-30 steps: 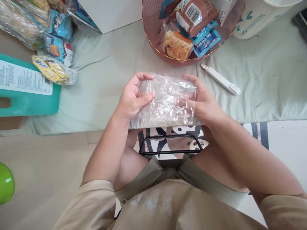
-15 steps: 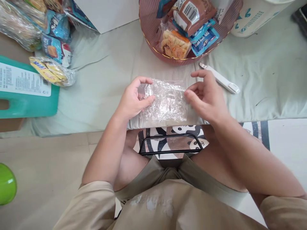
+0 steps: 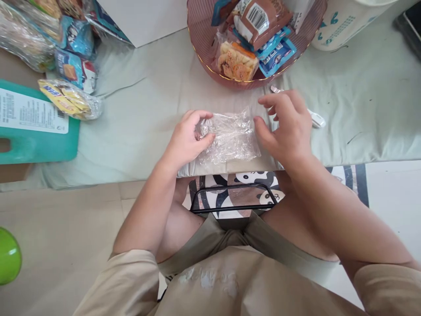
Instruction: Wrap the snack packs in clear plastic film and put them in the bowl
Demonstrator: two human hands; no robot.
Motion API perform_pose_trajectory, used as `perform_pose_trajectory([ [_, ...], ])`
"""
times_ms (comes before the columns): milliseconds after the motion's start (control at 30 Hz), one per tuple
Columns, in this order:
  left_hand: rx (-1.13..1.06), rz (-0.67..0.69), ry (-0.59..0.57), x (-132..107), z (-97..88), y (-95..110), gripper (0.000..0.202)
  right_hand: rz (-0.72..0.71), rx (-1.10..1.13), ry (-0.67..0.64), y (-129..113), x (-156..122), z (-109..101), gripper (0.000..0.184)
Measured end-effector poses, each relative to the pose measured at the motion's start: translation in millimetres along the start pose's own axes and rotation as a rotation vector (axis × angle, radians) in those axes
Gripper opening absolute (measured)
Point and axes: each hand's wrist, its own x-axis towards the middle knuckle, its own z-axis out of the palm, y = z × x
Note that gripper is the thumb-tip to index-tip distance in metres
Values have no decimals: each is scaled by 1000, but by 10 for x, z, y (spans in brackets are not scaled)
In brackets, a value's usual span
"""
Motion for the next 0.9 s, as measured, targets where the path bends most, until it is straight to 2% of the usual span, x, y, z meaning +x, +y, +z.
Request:
perform_pose_trajectory([
  [67,12,21,-8,-2,4,-12,39,-166,69,-37,-46,-15,14,27],
  [167,53,61,20,-9,13,-64,38,-413,134,-222,-87,-71,70,34],
  [233,89,87,69,-16,25,-122,39,-462,90,-364,-74,-118,106,47],
  [333,101,105,148,-26,36,-215,43,-419,2,-487,-20,-166,122,60],
  [433,116,138,238,-32,-7,-252,39,-398,-20,-490,15,-172,96,65],
  [500,145,248,287,-41,-64,-225,38,-391,-15,-493,15,-160,73,78],
  [567,173,376,276,-58,-117,-169,39,-375,-17,-488,5,-148,58,85],
  [633,196,427,193,-85,-140,-108,43,-363,-26,-454,-10,-141,63,69],
  [700,220,415,91,-109,-126,-62,48,-353,-29,-402,-35,-141,88,47],
  [767,223,428,60,-114,-93,-43,50,-327,-14,-352,-74,-140,127,32],
  [833,188,479,137,-98,-68,-49,45,-270,23,-300,-121,-131,169,30],
  [900,132,505,289,-75,-70,-68,29,-193,77,-258,-169,-112,207,31],
])
